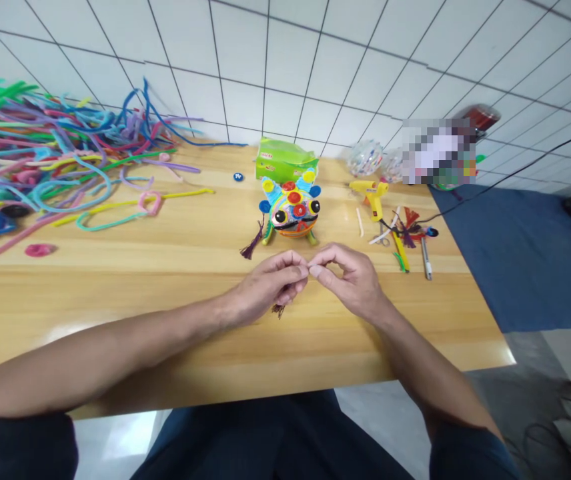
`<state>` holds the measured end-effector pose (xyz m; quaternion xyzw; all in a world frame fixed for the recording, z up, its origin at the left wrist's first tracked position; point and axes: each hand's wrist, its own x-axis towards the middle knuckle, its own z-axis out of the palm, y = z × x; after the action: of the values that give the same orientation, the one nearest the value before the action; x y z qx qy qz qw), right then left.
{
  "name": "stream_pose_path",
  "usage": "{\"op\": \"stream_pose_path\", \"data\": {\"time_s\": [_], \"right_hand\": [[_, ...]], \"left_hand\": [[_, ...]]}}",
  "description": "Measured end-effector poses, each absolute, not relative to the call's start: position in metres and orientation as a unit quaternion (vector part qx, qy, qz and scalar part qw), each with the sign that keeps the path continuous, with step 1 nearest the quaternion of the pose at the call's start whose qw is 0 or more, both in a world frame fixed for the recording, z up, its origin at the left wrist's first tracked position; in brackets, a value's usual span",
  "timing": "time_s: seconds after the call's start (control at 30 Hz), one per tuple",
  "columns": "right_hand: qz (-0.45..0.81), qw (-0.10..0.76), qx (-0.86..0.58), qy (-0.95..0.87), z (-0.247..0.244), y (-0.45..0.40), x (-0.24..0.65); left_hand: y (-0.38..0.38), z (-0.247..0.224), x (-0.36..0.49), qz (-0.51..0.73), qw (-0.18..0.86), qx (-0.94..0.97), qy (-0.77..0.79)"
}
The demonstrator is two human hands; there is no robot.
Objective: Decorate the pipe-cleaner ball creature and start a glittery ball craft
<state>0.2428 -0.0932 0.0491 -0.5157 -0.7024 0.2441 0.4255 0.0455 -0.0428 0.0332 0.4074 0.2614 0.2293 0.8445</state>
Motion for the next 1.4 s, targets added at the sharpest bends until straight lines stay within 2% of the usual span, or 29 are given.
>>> {"op": "stream_pose_path", "data": {"time_s": [0.13,0.4,0.63,0.87,0.97,1.13,1.23,1.4], "right_hand": [[0.271,0.46,-0.52,-0.666,0.038,-0.094,0.247],[0.423,0.472,-0.523,-0.569,0.018,-0.095,0.25],[0.402,0.452,-0.515,-0.608,0.013,-0.091,0.253],[0.437,0.436,-0.549,-0.563,0.013,-0.092,0.244],[0.382,0.462,-0.599,-0.531,0.012,-0.081,0.261],[0.178,0.5,-0.717,-0.451,0.003,-0.041,0.349],[0.013,0.453,-0.784,-0.424,-0.007,-0.015,0.397],[-0.002,0.359,-0.834,-0.418,-0.017,0.021,0.418]], "left_hand": [[-0.04,0.03,0.05,0.233,0.836,0.414,0.276],[-0.038,0.018,0.049,0.211,0.843,0.386,0.308],[-0.037,0.014,0.048,0.194,0.854,0.378,0.299],[-0.041,0.002,0.046,0.24,0.816,0.422,0.314],[-0.041,0.002,0.048,0.251,0.814,0.403,0.336],[-0.04,0.002,0.05,0.259,0.813,0.384,0.353],[-0.04,0.0,0.05,0.251,0.809,0.392,0.36],[-0.039,-0.005,0.052,0.27,0.818,0.382,0.335]]}}
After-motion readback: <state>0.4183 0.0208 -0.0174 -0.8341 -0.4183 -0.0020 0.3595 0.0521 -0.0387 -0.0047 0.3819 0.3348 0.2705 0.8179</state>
